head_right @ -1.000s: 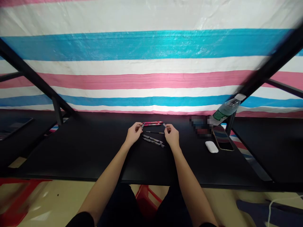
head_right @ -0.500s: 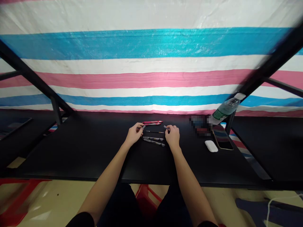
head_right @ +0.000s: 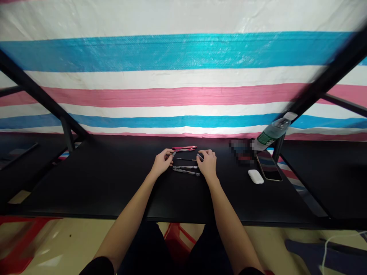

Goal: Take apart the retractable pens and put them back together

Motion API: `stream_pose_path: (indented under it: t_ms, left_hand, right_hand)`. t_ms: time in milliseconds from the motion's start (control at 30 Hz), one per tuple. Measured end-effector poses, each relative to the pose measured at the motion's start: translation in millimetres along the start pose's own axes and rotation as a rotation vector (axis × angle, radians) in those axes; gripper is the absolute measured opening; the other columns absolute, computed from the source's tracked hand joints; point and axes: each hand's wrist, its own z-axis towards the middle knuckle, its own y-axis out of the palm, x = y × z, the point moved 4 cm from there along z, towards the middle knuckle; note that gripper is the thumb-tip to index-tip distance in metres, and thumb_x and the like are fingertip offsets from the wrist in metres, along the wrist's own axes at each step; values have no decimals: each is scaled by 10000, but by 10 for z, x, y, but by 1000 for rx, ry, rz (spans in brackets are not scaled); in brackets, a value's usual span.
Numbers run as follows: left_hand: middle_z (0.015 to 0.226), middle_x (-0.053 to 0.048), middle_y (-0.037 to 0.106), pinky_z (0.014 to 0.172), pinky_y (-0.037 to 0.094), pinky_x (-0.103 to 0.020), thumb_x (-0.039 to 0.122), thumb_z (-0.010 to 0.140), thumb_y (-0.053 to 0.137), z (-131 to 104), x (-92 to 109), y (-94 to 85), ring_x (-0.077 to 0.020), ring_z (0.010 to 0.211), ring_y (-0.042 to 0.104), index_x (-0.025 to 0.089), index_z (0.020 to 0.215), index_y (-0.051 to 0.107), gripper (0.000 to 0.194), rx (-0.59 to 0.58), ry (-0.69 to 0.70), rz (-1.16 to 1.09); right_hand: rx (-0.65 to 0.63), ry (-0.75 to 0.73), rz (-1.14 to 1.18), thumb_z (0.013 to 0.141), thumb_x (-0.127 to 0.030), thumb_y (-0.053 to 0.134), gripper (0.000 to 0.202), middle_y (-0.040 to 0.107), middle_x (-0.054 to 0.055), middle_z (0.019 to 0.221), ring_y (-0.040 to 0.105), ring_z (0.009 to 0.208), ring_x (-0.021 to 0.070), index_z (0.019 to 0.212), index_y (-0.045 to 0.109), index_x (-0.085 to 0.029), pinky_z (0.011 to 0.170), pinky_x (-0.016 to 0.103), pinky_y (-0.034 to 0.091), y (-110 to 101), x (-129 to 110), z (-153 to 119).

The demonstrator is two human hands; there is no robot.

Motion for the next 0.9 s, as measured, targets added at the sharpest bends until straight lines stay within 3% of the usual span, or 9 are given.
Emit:
stream_pose_path:
  t_ms: [167,433,600,767,900]
  left_hand:
    - [795,-26,625,483,474,-225,165,707,655,30,-22,-23,-122,568,546,203,906,679,204,25,46,-17]
    - [724,-32,646,515,450,-209,174,765,616,42,-41,-37,-136,611,569,206,879,706,149,50,64,-41]
    - [674,-16,614,449,418,-189,262,809,612,65,-61,-39,-105,535,539,184,890,691,138,83,15,-122]
    - [587,16,544,437,398,-203,385,880,543,90,-77,-61,-90,467,481,164,945,633,247,104,-39,-238]
    - [603,17,534,465,394,-216,416,877,561,78,-68,-32,-83,479,473,154,968,607,282,53,-105,-417]
  right_hand:
    - [-127,-141,60,788,-279,637,134,593,106,1104,503,1059,298,880,728,-239,856,422,396,38,-105,-17]
    - [-194,-100,56,771,-246,665,77,617,96,1116,530,1062,300,807,732,-246,859,440,402,73,-87,-25]
    - [-185,-118,117,792,-261,631,101,625,96,1122,525,1079,304,758,724,-243,893,462,398,67,-96,-14]
    - [-100,-50,326,810,-327,602,154,656,96,1062,551,1043,281,749,705,-230,938,461,403,-38,-126,36]
    - [-39,40,538,822,-399,589,208,683,69,925,592,891,231,785,684,-217,838,395,458,-107,-124,63]
